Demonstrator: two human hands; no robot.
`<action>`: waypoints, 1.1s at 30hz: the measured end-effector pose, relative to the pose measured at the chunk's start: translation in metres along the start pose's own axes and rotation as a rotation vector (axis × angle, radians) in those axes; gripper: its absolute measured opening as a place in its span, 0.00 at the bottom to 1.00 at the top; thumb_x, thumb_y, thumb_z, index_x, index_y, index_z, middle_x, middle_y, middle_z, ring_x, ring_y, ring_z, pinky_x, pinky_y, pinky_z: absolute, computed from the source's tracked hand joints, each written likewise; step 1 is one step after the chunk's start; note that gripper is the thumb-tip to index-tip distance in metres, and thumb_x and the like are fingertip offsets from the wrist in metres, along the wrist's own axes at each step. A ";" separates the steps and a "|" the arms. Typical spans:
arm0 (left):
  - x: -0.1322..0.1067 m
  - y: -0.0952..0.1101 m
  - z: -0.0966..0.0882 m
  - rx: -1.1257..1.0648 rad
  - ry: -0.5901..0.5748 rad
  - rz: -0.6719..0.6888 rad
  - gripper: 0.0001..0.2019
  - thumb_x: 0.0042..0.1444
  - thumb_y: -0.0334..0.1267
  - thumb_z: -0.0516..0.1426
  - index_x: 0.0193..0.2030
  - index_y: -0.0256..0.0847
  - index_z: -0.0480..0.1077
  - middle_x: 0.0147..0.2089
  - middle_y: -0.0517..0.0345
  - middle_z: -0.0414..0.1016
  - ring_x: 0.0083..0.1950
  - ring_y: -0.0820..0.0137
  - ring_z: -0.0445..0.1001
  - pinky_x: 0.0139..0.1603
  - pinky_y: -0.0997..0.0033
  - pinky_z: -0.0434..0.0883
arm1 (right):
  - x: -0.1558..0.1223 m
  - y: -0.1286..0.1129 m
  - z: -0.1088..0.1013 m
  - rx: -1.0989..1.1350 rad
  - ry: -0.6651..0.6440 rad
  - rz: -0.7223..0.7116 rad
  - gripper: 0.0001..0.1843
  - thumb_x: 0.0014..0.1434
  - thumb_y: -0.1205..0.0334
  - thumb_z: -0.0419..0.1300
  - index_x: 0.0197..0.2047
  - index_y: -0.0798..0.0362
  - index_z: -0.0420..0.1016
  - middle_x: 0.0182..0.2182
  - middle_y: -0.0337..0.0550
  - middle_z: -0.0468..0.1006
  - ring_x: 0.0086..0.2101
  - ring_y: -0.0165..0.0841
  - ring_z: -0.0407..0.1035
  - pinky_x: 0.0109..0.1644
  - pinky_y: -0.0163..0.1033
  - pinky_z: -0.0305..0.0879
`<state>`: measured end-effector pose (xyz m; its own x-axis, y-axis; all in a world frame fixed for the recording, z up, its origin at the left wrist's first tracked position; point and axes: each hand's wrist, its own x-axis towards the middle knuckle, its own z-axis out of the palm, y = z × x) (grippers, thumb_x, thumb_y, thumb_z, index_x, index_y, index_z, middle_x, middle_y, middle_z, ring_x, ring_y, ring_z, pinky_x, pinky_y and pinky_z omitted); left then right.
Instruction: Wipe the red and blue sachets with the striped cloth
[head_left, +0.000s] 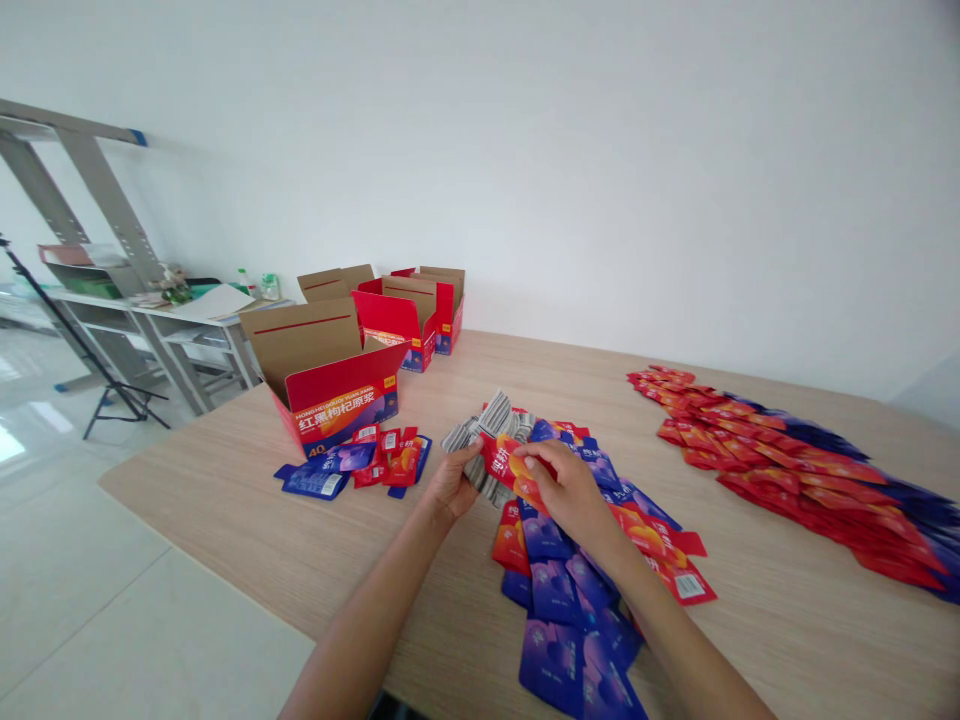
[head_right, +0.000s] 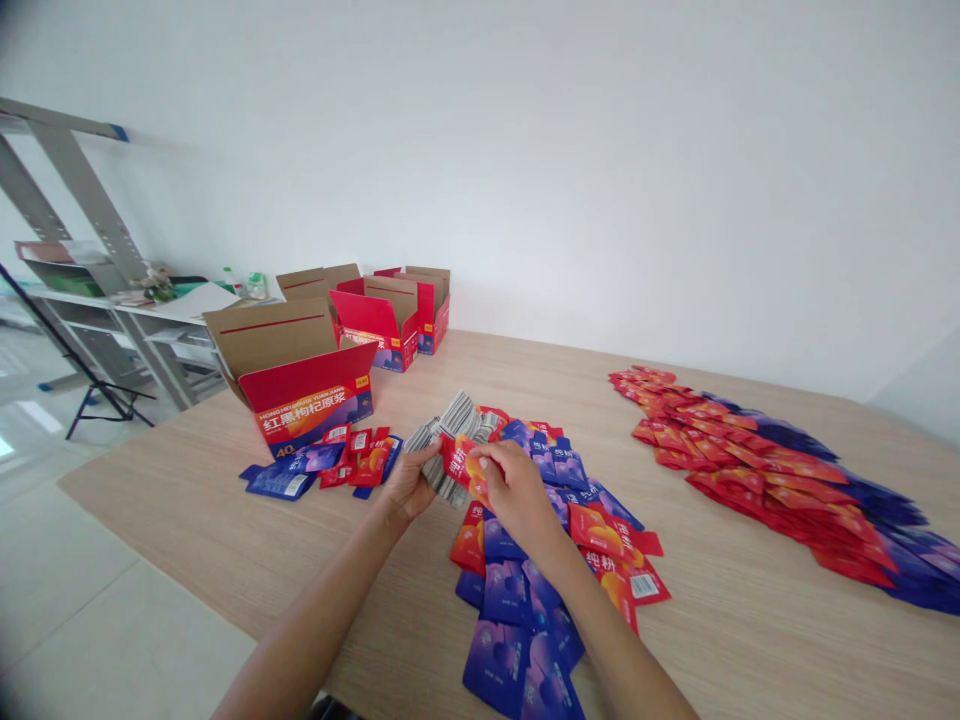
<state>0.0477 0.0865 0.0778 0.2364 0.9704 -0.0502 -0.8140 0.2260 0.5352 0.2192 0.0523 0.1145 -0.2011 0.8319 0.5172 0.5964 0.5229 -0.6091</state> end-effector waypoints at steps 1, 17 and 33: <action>0.001 -0.001 -0.001 0.012 0.004 -0.012 0.19 0.51 0.29 0.66 0.51 0.37 0.75 0.39 0.53 0.84 0.49 0.58 0.82 0.60 0.57 0.74 | 0.000 0.001 0.001 -0.003 -0.008 0.001 0.16 0.65 0.63 0.51 0.42 0.51 0.81 0.40 0.48 0.81 0.43 0.40 0.75 0.51 0.47 0.71; 0.003 -0.014 0.006 0.237 0.241 0.274 0.20 0.39 0.38 0.75 0.38 0.39 0.75 0.36 0.58 0.83 0.36 0.66 0.80 0.42 0.65 0.77 | 0.002 0.001 -0.005 -0.044 -0.086 -0.021 0.15 0.64 0.65 0.52 0.43 0.52 0.81 0.40 0.48 0.82 0.43 0.40 0.75 0.51 0.46 0.70; 0.012 -0.008 -0.007 0.078 0.149 -0.162 0.07 0.61 0.37 0.62 0.38 0.34 0.76 0.33 0.50 0.84 0.35 0.64 0.83 0.47 0.65 0.80 | 0.015 0.061 -0.025 0.308 0.315 0.453 0.31 0.63 0.37 0.54 0.58 0.51 0.70 0.52 0.52 0.80 0.49 0.44 0.77 0.52 0.49 0.74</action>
<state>0.0530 0.0972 0.0668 0.2751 0.9250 -0.2619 -0.7268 0.3785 0.5731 0.2718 0.0917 0.0998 0.2858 0.9131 0.2909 0.3082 0.1998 -0.9301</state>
